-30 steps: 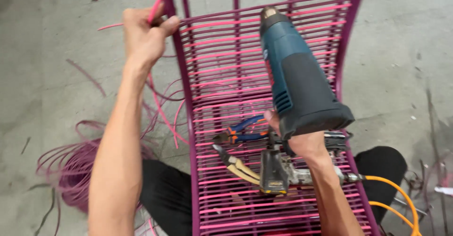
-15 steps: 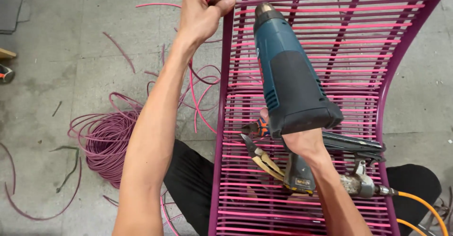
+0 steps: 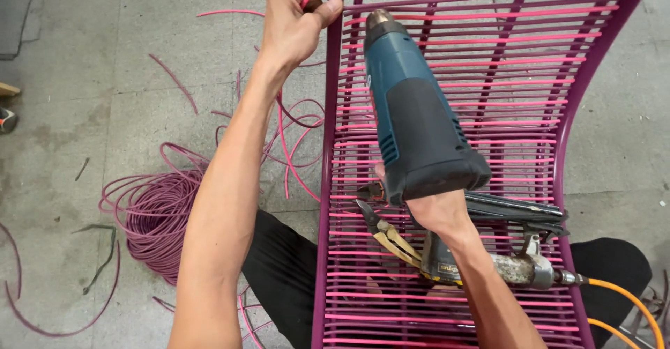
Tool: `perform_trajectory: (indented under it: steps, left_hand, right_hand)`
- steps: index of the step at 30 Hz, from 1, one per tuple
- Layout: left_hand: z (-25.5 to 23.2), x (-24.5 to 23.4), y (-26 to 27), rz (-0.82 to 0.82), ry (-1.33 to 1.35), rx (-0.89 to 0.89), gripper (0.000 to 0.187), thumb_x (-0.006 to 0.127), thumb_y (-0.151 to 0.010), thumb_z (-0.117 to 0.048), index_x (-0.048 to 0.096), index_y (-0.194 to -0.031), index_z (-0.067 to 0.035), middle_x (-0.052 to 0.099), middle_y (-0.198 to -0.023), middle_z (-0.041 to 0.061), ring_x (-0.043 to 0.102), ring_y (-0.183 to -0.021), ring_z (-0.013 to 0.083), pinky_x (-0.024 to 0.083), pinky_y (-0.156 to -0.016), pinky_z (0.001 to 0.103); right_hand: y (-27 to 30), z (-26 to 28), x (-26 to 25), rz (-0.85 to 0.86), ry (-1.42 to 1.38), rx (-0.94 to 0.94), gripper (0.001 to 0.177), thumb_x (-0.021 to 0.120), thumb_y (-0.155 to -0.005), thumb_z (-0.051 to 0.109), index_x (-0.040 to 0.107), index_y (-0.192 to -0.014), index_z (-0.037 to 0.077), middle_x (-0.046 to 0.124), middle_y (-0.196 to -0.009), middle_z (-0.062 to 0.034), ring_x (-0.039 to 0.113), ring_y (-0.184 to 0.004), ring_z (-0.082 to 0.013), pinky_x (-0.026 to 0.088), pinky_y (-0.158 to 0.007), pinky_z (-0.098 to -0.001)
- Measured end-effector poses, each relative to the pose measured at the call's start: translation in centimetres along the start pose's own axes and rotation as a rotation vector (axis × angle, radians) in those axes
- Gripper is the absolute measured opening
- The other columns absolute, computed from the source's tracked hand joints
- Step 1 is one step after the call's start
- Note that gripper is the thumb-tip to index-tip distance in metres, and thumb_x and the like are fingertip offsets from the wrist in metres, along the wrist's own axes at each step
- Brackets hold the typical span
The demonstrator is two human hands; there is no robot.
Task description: Weaving a pink plastic cord onto a purple metal chair frame using a nail gun and other hand tools.
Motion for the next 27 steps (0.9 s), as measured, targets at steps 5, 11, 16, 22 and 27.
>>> perform_trajectory:
  steps: [5, 11, 16, 22, 27]
  left_hand:
    - [-0.4, 0.1, 0.1, 0.029, 0.066, -0.011, 0.031, 0.076, -0.094, -0.006, 0.057, -0.071, -0.001, 0.041, -0.059, -0.008, 0.034, -0.059, 0.0043, 0.028, -0.053, 0.031]
    - [0.2, 0.0, -0.4, 0.052, 0.025, 0.004, 0.039, 0.076, -0.094, -0.004, 0.048, -0.068, -0.001, 0.041, -0.060, -0.008, 0.035, -0.059, 0.0044, 0.028, -0.052, 0.031]
    - [0.0, -0.1, -0.2, 0.081, 0.028, -0.020, 0.035, 0.075, -0.093, 0.001, 0.050, -0.069, -0.005, 0.042, -0.065, -0.009, 0.034, -0.062, 0.0038, 0.025, -0.054, 0.031]
    - [-1.1, -0.2, 0.1, 0.064, 0.016, -0.073, 0.036, 0.074, -0.095, 0.002, 0.048, -0.071, -0.005, 0.039, -0.068, -0.010, 0.031, -0.064, 0.0042, 0.022, -0.055, 0.030]
    - [-0.7, -0.1, 0.3, 0.028, 0.012, -0.083, 0.037, 0.075, -0.095, 0.001, 0.049, -0.070, -0.005, 0.042, -0.068, -0.011, 0.034, -0.064, 0.0035, 0.027, -0.055, 0.029]
  right_hand:
    - [1.7, -1.3, -0.3, -0.133, 0.341, -0.240, 0.022, 0.076, -0.095, 0.021, 0.068, -0.103, 0.002, 0.068, -0.091, -0.0107, 0.065, -0.082, -0.0280, 0.051, -0.077, -0.0434]
    - [1.1, -0.6, -3.2, -0.267, -0.520, 0.406, 0.018, 0.075, -0.091, 0.003, 0.057, -0.092, 0.005, 0.054, -0.069, -0.0019, 0.052, -0.054, -0.0120, 0.042, -0.051, -0.0297]
    - [2.0, -1.4, -6.2, -0.359, -0.520, 0.452, 0.020, 0.074, -0.091, -0.001, 0.056, -0.095, 0.004, 0.053, -0.068, -0.0019, 0.053, -0.055, -0.0126, 0.042, -0.051, -0.0290]
    - [3.2, -3.6, -9.5, -0.485, -0.587, 0.468, 0.019, 0.074, -0.090, -0.003, 0.057, -0.098, 0.003, 0.056, -0.069, -0.0038, 0.056, -0.056, -0.0160, 0.047, -0.056, -0.0315]
    - [2.9, -2.8, -10.5, -0.483, -0.659, 0.479, 0.019, 0.072, -0.089, -0.004, 0.057, -0.098, 0.004, 0.057, -0.070, -0.0042, 0.057, -0.055, -0.0166, 0.047, -0.055, -0.0323]
Point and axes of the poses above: each hand's wrist, its own y-axis away from the middle knuckle, its own x-axis out of the palm, z = x × y, the point moved 3 cm from there along -y, towards the middle knuckle
